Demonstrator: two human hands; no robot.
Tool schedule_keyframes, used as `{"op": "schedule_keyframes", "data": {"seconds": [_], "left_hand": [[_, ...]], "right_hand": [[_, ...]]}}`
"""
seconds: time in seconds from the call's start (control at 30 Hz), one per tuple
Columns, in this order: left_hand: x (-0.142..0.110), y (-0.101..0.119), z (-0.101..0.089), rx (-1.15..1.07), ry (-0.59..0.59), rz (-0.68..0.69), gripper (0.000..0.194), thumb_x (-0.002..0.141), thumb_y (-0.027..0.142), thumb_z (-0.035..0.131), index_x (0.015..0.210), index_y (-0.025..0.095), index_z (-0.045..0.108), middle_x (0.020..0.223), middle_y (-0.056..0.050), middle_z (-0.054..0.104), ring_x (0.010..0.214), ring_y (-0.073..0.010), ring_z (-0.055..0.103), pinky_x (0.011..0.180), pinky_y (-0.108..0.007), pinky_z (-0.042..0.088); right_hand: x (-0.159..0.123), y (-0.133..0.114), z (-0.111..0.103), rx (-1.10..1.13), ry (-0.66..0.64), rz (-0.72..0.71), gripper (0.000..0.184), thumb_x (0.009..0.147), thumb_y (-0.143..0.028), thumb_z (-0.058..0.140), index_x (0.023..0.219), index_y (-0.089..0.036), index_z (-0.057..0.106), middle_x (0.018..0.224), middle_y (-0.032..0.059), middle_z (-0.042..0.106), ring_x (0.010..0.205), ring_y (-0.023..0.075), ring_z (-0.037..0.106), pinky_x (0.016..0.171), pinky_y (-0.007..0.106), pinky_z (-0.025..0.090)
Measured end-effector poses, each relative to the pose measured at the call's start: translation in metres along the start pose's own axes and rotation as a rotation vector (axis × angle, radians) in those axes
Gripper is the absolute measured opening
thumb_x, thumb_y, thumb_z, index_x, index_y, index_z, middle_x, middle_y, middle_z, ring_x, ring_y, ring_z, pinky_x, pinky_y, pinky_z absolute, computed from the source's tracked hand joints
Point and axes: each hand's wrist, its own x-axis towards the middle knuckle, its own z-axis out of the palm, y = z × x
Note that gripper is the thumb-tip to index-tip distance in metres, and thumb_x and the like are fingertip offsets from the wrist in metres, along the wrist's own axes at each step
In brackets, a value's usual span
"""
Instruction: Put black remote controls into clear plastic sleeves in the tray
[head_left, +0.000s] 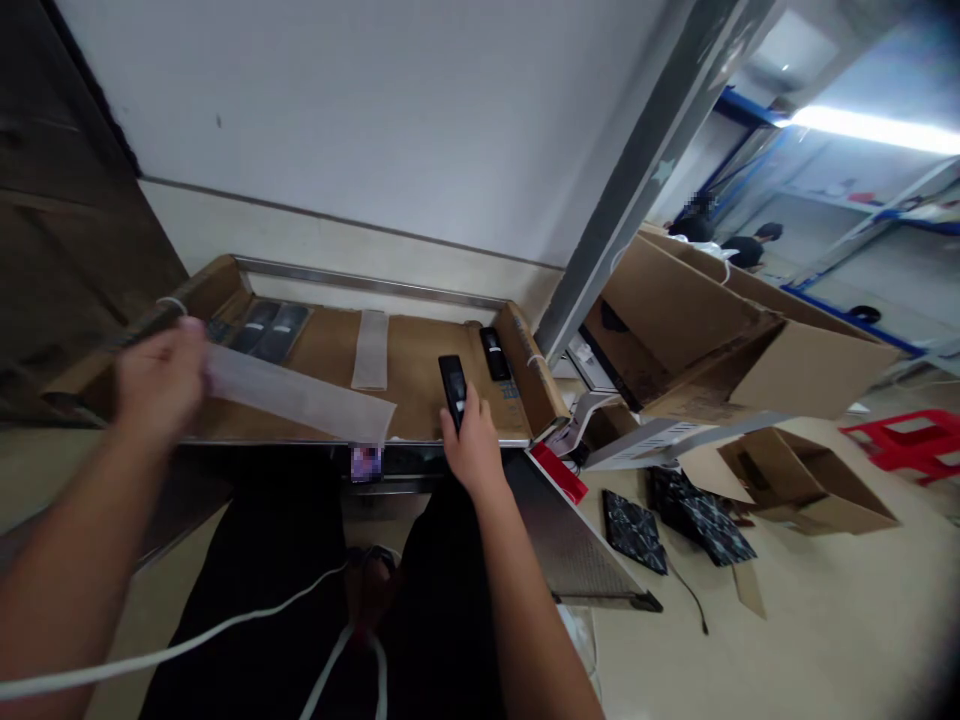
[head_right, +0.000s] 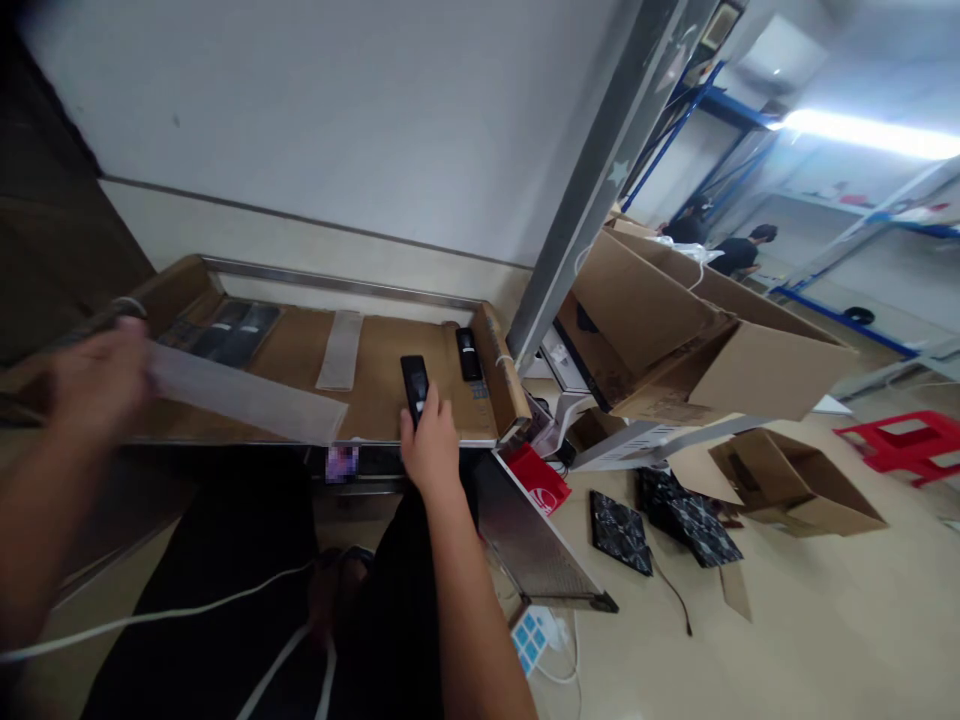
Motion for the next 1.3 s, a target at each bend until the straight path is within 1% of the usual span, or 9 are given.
{"op": "schedule_keyframes", "data": {"seconds": [0.1,0.2,0.33,0.53,0.7,0.87,1.03,1.13,1.3], "left_hand": [[0.013,-0.002,0.067,-0.113,-0.11,0.0,0.046,0.105,0.041,0.041,0.069,0.012,0.05,0.059,0.006,0.039,0.061,-0.0078,0.039,0.061,-0.02,0.033],[0.016,-0.01,0.092,-0.147,-0.176,0.108,0.046,0.103,0.044,0.044,0.068,0.014,0.048,0.059,0.007,0.039,0.064,-0.0076,0.039,0.062,-0.021,0.031],[0.018,-0.02,0.09,-0.157,-0.214,0.144,0.05,0.102,0.05,0.042,0.069,0.013,0.049,0.061,0.007,0.041,0.065,-0.0071,0.04,0.063,-0.022,0.031],[0.021,-0.024,0.092,-0.194,-0.207,0.114,0.049,0.101,0.05,0.045,0.069,0.013,0.049,0.059,0.008,0.04,0.062,-0.0064,0.038,0.061,-0.021,0.031],[0.021,-0.026,0.093,-0.239,-0.216,0.117,0.048,0.101,0.049,0.046,0.069,0.013,0.05,0.058,0.008,0.041,0.061,-0.0061,0.039,0.06,-0.021,0.03],[0.022,-0.029,0.094,-0.234,-0.237,0.144,0.05,0.101,0.052,0.043,0.07,0.013,0.049,0.06,0.007,0.042,0.062,-0.0067,0.039,0.06,-0.021,0.03],[0.03,-0.04,0.105,-0.243,-0.149,0.11,0.048,0.098,0.05,0.05,0.064,0.016,0.05,0.053,0.006,0.042,0.054,-0.0087,0.039,0.054,-0.023,0.03],[0.032,-0.044,0.109,-0.273,-0.142,0.11,0.047,0.097,0.05,0.052,0.062,0.018,0.05,0.051,0.006,0.044,0.052,-0.0098,0.04,0.052,-0.024,0.03],[0.029,-0.038,0.105,-0.261,-0.15,0.112,0.047,0.097,0.049,0.051,0.061,0.019,0.048,0.052,0.005,0.043,0.052,-0.0105,0.04,0.053,-0.025,0.03]], "right_hand": [[0.061,0.003,0.016,-0.287,-0.009,0.019,0.064,0.102,-0.032,0.047,0.158,-0.007,0.028,0.133,0.0248,0.052,0.121,0.0317,0.055,0.103,0.04,0.042],[0.098,0.009,0.039,-0.394,0.012,0.012,0.061,0.102,-0.029,0.047,0.158,-0.008,0.031,0.131,0.0251,0.053,0.122,0.0316,0.051,0.104,0.041,0.039],[0.122,0.014,0.054,-0.426,0.088,0.062,0.059,0.102,-0.031,0.047,0.157,-0.013,0.035,0.129,0.0237,0.054,0.12,0.0325,0.049,0.099,0.042,0.038],[0.141,0.021,0.056,-0.481,0.075,0.161,0.048,0.103,-0.028,0.043,0.151,-0.022,0.045,0.127,0.0226,0.056,0.118,0.0335,0.049,0.093,0.045,0.039],[0.145,0.029,0.055,-0.517,0.136,0.158,0.04,0.104,-0.021,0.036,0.137,-0.019,0.059,0.118,0.0217,0.061,0.112,0.0325,0.054,0.089,0.043,0.042],[0.148,0.032,0.054,-0.529,0.151,0.122,0.04,0.103,-0.019,0.036,0.135,-0.017,0.06,0.118,0.0216,0.063,0.112,0.0327,0.054,0.086,0.041,0.044],[0.149,0.032,0.056,-0.557,0.18,0.147,0.037,0.102,-0.017,0.034,0.122,-0.016,0.065,0.117,0.0202,0.063,0.112,0.0313,0.055,0.088,0.041,0.044],[0.149,0.032,0.057,-0.562,0.204,0.161,0.038,0.102,-0.016,0.033,0.118,-0.016,0.067,0.115,0.0201,0.064,0.111,0.0316,0.055,0.089,0.043,0.044],[0.148,0.032,0.057,-0.546,0.242,0.179,0.037,0.102,-0.015,0.033,0.115,-0.015,0.068,0.117,0.0211,0.062,0.111,0.033,0.055,0.089,0.045,0.043]]}}
